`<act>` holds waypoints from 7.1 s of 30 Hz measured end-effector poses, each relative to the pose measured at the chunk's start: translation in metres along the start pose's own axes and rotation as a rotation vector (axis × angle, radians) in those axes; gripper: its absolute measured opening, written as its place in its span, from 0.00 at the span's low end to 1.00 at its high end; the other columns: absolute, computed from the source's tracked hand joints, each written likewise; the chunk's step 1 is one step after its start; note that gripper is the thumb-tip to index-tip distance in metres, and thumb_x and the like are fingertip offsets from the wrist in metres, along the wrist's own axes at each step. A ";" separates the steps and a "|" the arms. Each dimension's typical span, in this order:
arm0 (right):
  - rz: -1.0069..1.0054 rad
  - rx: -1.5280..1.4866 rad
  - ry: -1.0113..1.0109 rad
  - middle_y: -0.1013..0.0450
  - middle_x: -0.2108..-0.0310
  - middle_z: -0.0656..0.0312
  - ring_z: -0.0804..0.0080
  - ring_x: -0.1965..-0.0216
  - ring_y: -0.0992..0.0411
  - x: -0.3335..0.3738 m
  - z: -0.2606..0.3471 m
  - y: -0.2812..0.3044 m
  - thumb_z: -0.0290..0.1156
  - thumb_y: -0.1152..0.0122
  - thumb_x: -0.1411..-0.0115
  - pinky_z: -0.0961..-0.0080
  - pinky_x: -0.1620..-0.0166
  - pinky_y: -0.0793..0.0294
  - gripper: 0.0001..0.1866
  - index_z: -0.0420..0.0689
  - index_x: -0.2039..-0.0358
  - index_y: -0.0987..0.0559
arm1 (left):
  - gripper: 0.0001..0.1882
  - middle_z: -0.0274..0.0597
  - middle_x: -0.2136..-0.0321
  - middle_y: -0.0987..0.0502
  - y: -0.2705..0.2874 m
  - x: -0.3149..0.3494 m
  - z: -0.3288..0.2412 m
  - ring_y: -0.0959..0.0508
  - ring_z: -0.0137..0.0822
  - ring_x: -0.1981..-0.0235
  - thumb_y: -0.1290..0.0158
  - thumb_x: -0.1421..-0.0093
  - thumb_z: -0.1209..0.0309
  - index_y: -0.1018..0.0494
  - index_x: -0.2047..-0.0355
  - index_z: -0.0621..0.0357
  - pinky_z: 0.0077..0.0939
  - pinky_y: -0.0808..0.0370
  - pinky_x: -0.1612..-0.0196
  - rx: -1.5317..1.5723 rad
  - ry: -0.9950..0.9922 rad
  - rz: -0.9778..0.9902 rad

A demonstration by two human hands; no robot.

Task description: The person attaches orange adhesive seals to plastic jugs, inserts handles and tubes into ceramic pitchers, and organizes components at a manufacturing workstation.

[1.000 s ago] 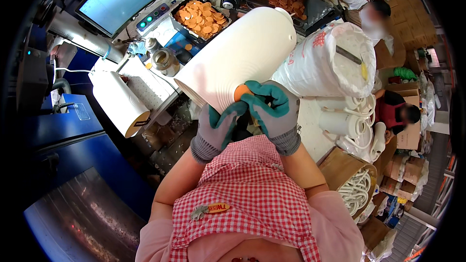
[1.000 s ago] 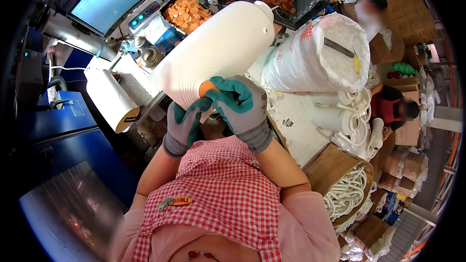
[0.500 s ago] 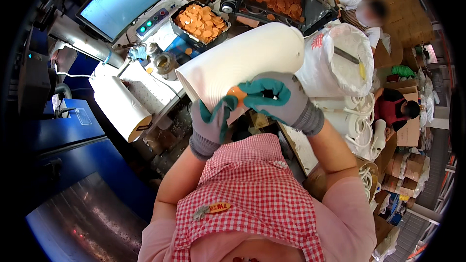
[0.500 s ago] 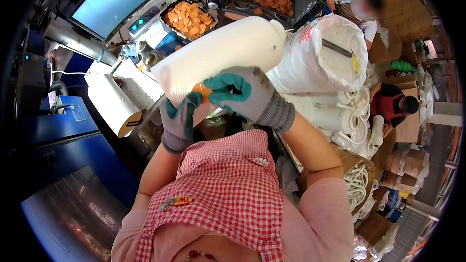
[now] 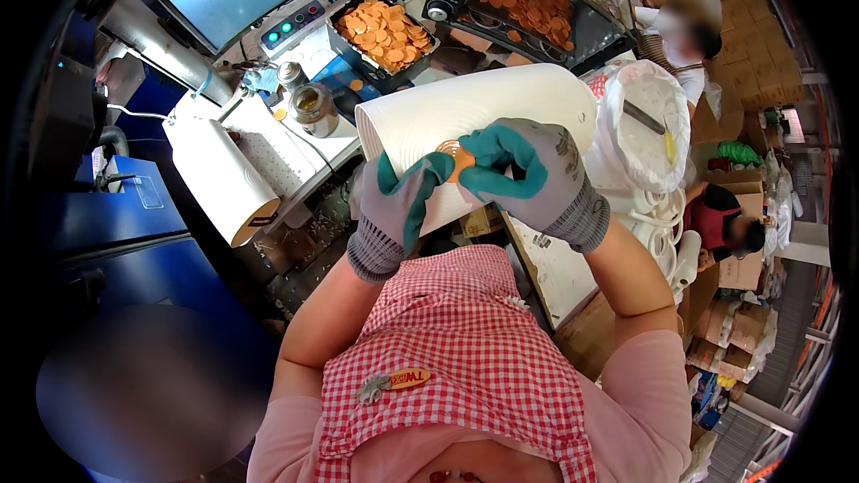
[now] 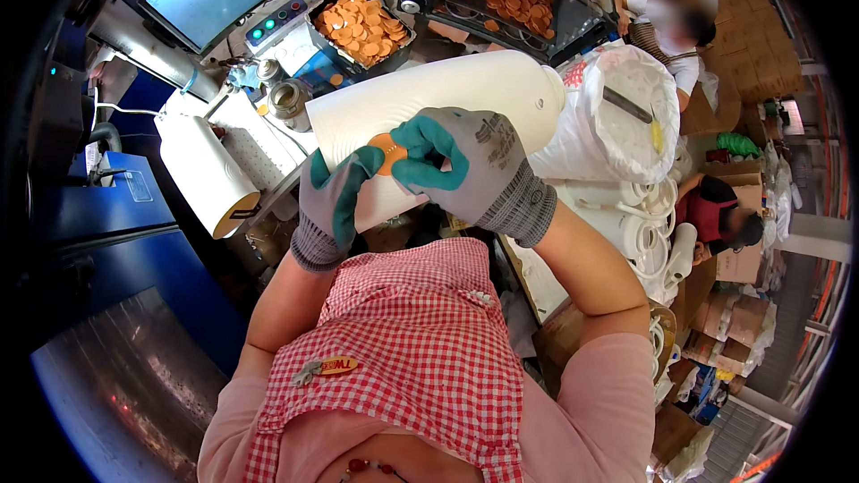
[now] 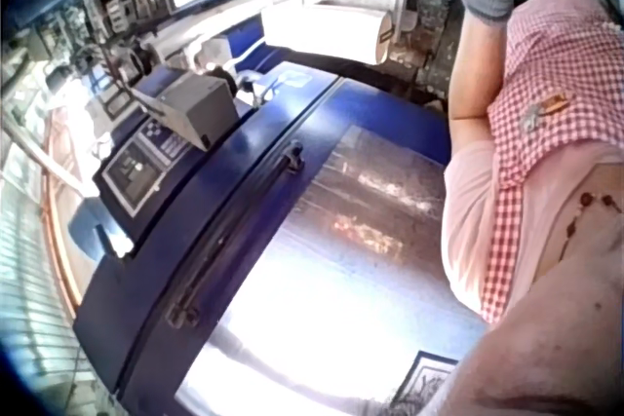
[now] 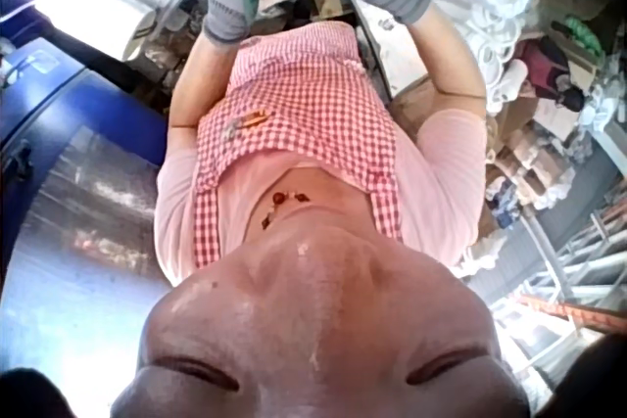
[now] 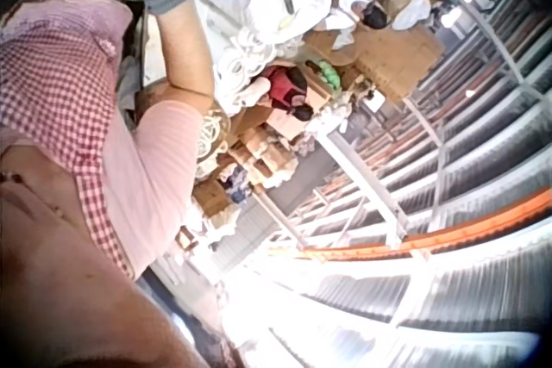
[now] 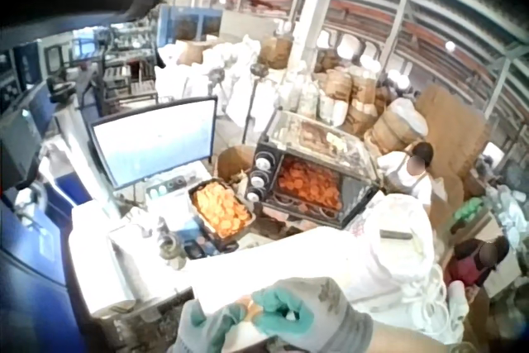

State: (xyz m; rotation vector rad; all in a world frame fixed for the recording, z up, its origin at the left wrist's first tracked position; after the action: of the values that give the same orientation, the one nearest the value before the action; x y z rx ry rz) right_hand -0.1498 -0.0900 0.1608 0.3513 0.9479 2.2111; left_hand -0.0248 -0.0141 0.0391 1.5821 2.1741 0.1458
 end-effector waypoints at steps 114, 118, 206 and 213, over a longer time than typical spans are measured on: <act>-0.742 0.739 -0.484 0.28 0.47 0.50 0.51 0.49 0.28 0.139 -0.344 0.253 0.45 0.51 0.35 0.62 0.47 0.31 0.23 0.56 0.40 0.30 | 0.11 0.33 0.76 0.25 0.029 0.026 -0.030 0.29 0.24 0.76 0.41 0.50 0.77 0.24 0.66 0.66 0.18 0.31 0.71 0.277 0.327 -0.364; -0.408 1.332 -0.587 0.26 0.48 0.54 0.55 0.48 0.28 0.122 -0.355 0.231 0.45 0.50 0.36 0.60 0.48 0.30 0.24 0.58 0.39 0.31 | 0.13 0.33 0.74 0.24 0.016 0.040 -0.022 0.28 0.23 0.73 0.42 0.48 0.73 0.25 0.63 0.66 0.17 0.30 0.68 0.702 0.401 -0.314; 0.055 -0.152 0.060 0.24 0.67 0.48 0.59 0.72 0.23 -0.193 -0.086 -0.462 0.33 0.42 0.42 0.65 0.68 0.22 0.34 0.45 0.36 0.40 | 0.38 0.55 0.54 0.24 0.074 0.478 0.194 0.22 0.53 0.57 0.50 0.41 0.43 0.39 0.40 0.60 0.41 0.24 0.58 -0.053 1.194 -0.844; 0.326 0.390 -0.002 0.24 0.62 0.43 0.51 0.61 0.24 -0.183 -0.070 -0.482 0.25 0.49 0.46 0.59 0.55 0.26 0.48 0.58 0.29 0.60 | 0.27 0.50 0.63 0.22 0.035 0.505 0.229 0.19 0.41 0.67 0.54 0.35 0.49 0.32 0.51 0.64 0.33 0.19 0.70 0.380 1.176 -1.036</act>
State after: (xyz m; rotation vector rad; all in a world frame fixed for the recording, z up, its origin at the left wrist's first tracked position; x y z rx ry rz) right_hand 0.1865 -0.0171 -0.2299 0.7316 1.4068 2.2997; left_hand -0.0233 0.4260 -0.3007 0.1683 3.7957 0.4095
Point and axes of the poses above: each hand's wrist, its own x-axis away from the middle knuckle, its own y-axis out of the back of the hand, z = x × y, the point moved 8 cm from there along -x, towards the middle knuckle
